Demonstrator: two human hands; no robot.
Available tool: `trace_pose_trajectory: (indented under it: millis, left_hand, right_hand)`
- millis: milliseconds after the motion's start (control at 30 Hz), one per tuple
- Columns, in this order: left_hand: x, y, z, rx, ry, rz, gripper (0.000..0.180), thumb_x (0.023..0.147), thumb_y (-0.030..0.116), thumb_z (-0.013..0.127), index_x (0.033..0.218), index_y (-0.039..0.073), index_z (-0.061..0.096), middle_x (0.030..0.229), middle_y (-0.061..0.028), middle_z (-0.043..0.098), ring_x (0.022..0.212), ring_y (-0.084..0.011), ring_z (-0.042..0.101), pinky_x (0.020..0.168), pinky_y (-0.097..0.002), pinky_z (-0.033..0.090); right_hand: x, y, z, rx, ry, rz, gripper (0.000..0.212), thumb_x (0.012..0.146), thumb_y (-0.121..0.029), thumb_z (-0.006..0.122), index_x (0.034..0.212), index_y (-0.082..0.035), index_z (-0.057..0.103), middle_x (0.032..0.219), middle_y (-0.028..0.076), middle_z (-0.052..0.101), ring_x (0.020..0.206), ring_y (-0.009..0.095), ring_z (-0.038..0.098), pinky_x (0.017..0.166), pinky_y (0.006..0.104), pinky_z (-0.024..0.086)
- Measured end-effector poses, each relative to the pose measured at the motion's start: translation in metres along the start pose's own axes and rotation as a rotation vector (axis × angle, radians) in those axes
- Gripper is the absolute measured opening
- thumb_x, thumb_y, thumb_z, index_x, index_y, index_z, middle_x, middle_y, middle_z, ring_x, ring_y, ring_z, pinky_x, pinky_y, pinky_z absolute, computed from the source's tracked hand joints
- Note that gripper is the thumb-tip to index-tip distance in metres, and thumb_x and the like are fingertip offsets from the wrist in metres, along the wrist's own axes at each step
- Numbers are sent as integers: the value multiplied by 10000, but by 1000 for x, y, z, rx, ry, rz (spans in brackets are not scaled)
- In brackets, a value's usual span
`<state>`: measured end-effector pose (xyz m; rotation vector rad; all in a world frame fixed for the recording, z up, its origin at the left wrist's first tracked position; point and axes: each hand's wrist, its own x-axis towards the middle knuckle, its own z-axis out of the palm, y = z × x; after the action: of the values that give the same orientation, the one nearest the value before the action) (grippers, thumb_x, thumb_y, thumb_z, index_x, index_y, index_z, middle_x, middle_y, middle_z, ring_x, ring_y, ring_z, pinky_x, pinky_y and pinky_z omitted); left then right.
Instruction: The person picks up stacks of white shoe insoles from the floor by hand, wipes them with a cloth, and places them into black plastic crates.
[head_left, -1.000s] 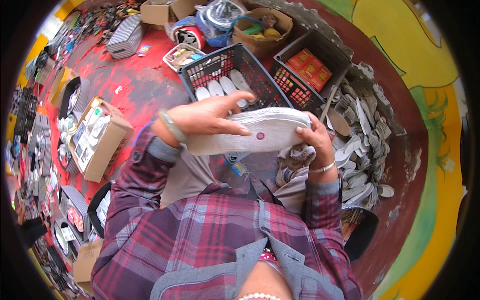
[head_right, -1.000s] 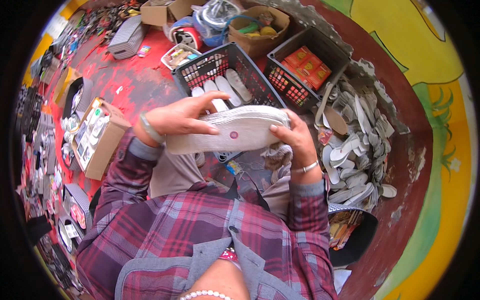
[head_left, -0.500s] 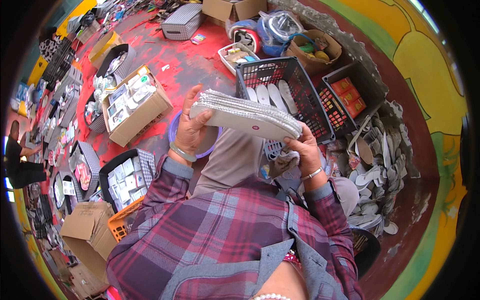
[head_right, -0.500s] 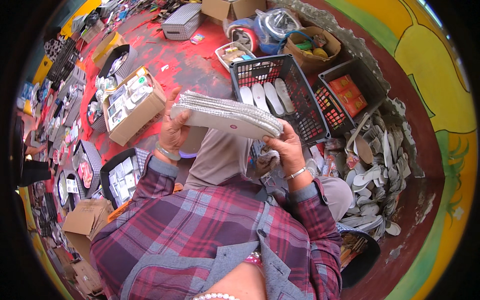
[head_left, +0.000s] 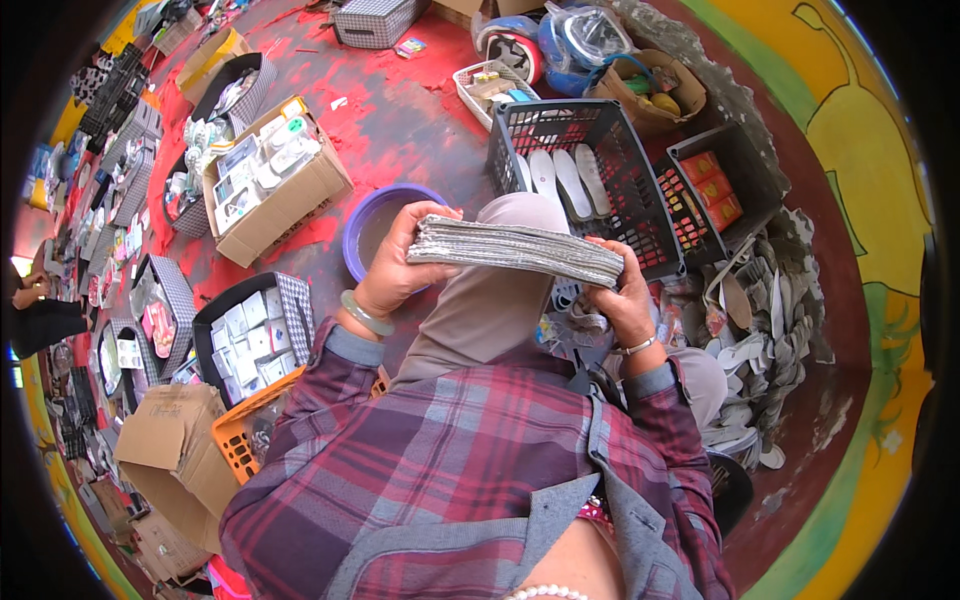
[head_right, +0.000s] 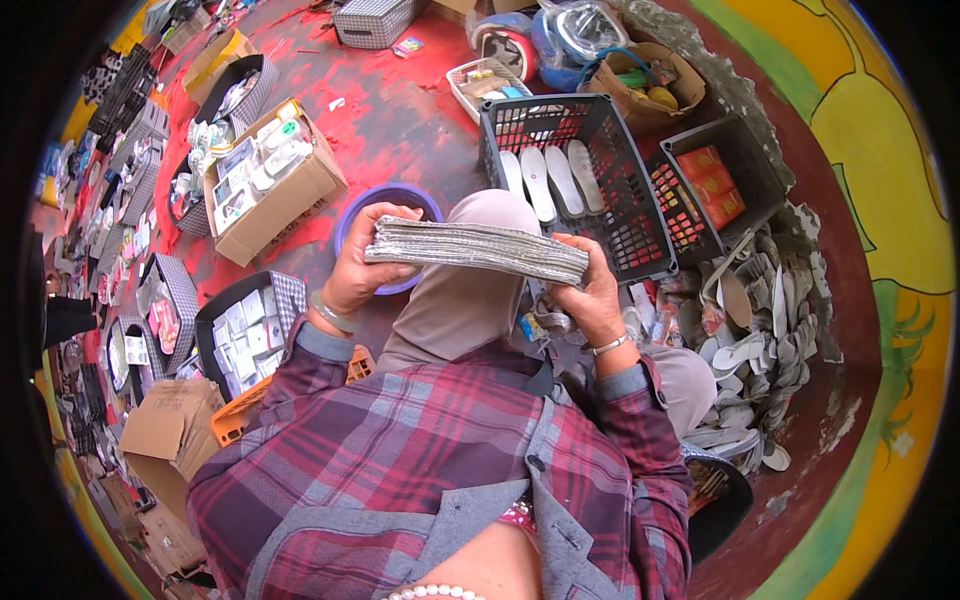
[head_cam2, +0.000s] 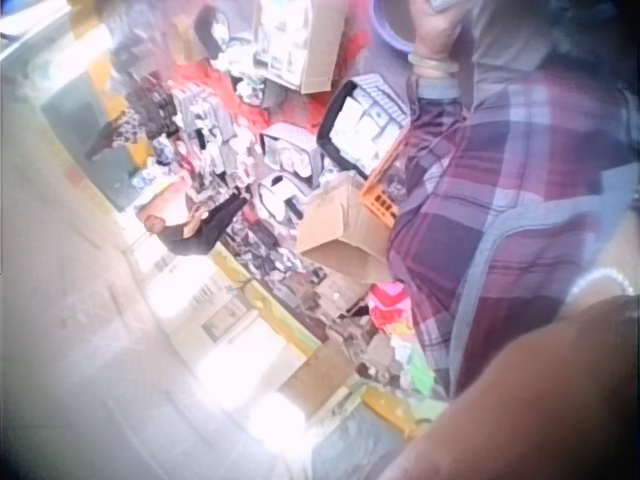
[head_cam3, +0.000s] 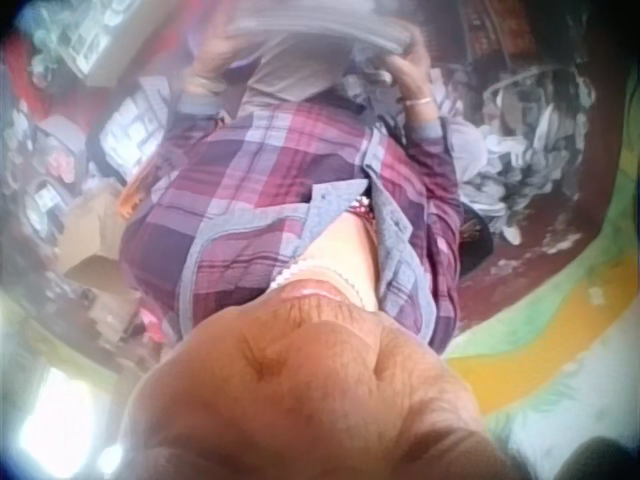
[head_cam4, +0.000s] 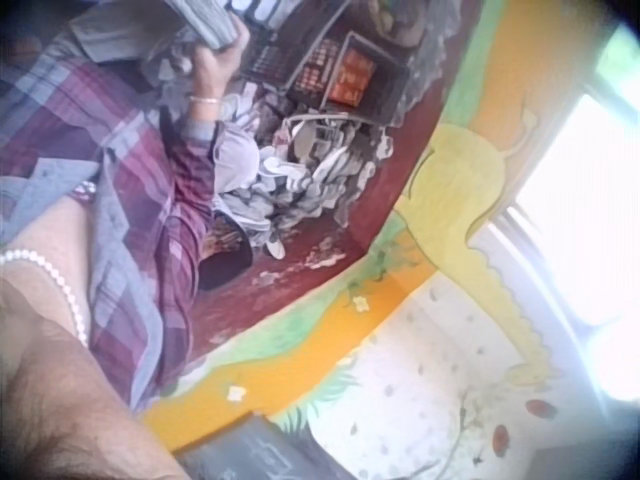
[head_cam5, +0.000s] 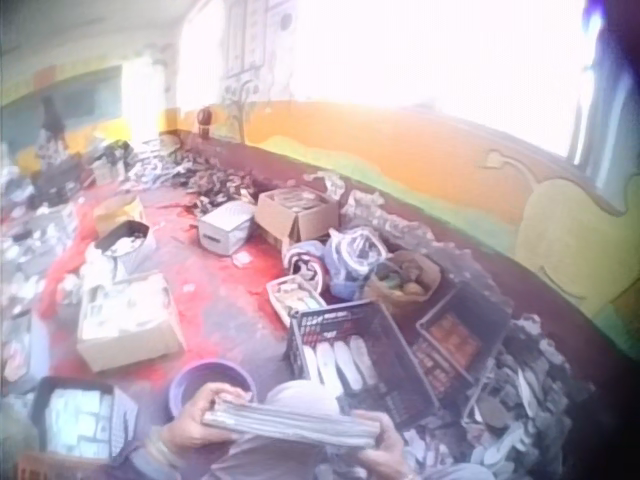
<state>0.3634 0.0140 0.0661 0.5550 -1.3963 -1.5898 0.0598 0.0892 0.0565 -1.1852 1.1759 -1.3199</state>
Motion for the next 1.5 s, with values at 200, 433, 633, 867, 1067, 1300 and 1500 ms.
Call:
trace_pose_trajectory:
  millis: [200,433,633,867,1067,1300,1500]
  left_hand:
    - [-4,-10,3,304,72,203,697,624,168,846,1189,81,448,1256,-86,454,1148,-176,454,978,-298,376]
    - [-6,-31,-2,74,88,23,665,572,207,879,1077,52,475,1087,-66,555,1004,-124,528,878,-270,437]
    - [-4,-33,2,43,215,178,840,539,233,890,1209,56,416,1255,-95,448,1079,-159,506,904,-282,442]
    - [-1,-31,15,241,223,208,695,598,373,843,1128,55,525,1146,-90,516,972,-168,551,843,-286,457]
    - [3,-39,-6,308,139,212,699,612,467,801,1097,35,543,1128,-113,525,1033,-205,518,894,-319,413]
    - [5,29,39,1420,-18,524,858,640,596,694,1261,47,473,1291,-139,463,1268,-319,377,1080,-463,225]
    - [1,7,41,1511,-112,465,723,684,364,726,1269,40,450,1174,-97,515,1085,-256,500,1013,-435,327]
  right_hand:
    - [2,-17,6,-108,-32,104,508,682,75,635,1160,-33,503,1098,36,563,953,93,542,821,234,453]
    - [6,-14,-7,-149,-53,131,498,683,69,657,1152,-25,517,1095,43,576,951,116,559,836,250,455]
    - [3,-12,-8,-120,-19,17,566,670,53,707,1202,-21,530,1054,22,593,962,91,543,856,229,436]
    - [3,-23,-2,-136,-49,67,495,676,87,653,1148,-24,553,1034,10,595,926,82,549,794,220,462]
    - [9,-25,-4,-131,-113,-72,480,685,99,631,1145,-12,549,1025,26,595,880,88,567,779,225,479]
    - [1,-23,-6,-74,-39,3,405,701,75,659,1088,-13,580,1014,23,595,873,87,574,767,235,491]
    - [6,-27,0,-222,-47,-126,413,689,65,686,1080,-22,588,1003,12,596,905,89,562,804,236,477]
